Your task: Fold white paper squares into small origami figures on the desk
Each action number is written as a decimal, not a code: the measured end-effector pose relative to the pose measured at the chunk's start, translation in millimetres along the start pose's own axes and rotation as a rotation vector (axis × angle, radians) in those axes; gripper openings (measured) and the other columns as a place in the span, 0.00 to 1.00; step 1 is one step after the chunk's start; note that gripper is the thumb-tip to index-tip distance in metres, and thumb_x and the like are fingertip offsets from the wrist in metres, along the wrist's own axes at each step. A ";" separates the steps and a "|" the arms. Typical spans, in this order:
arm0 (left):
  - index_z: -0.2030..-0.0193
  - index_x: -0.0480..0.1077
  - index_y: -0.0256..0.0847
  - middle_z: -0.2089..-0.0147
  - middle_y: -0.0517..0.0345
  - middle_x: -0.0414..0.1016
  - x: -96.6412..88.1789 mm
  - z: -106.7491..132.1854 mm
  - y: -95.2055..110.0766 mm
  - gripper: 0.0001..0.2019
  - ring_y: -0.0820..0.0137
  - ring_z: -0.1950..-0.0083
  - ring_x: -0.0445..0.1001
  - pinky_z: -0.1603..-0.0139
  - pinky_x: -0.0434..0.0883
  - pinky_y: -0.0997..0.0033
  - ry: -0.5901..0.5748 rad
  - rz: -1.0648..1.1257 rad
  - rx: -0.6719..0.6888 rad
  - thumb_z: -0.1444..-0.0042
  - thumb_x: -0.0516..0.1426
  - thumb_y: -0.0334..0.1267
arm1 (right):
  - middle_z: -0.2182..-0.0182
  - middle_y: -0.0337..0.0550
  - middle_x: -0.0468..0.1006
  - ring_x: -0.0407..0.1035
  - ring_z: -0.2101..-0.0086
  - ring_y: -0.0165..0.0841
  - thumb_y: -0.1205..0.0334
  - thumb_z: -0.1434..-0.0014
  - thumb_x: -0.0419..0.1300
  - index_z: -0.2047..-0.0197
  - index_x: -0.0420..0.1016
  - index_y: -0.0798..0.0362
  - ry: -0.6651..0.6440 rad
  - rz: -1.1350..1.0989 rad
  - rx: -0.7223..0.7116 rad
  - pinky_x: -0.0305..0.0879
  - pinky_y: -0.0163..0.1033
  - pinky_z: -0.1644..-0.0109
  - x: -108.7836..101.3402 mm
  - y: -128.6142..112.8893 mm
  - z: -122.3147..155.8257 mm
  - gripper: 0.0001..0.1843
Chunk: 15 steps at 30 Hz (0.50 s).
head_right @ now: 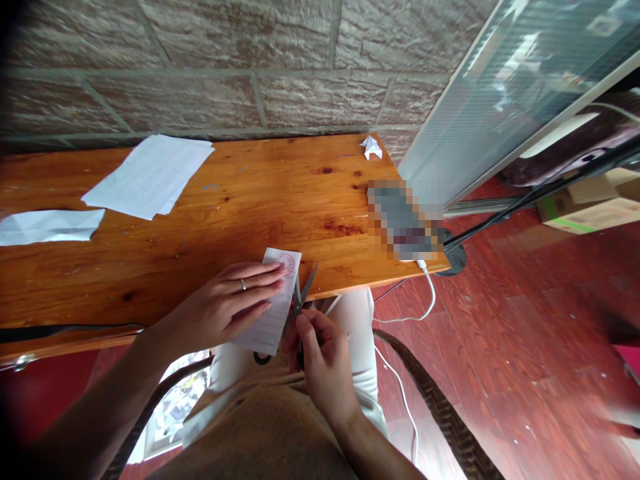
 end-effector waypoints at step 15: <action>0.40 0.67 0.39 0.36 0.49 0.67 -1.3 -0.7 0.7 0.18 0.65 0.34 0.64 0.34 0.64 0.58 -0.021 -0.004 -0.012 0.36 0.53 0.33 | 0.82 0.36 0.69 0.59 0.83 0.25 0.50 0.37 0.56 0.73 0.68 0.53 0.135 0.008 -0.074 0.56 0.31 0.79 -7.9 -3.8 -4.6 0.18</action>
Point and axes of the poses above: each hand's wrist, its own z-axis away from the middle knuckle, its own x-axis out of the palm, y = z × x, the point moved 1 cm from there along -z, towards the middle knuckle
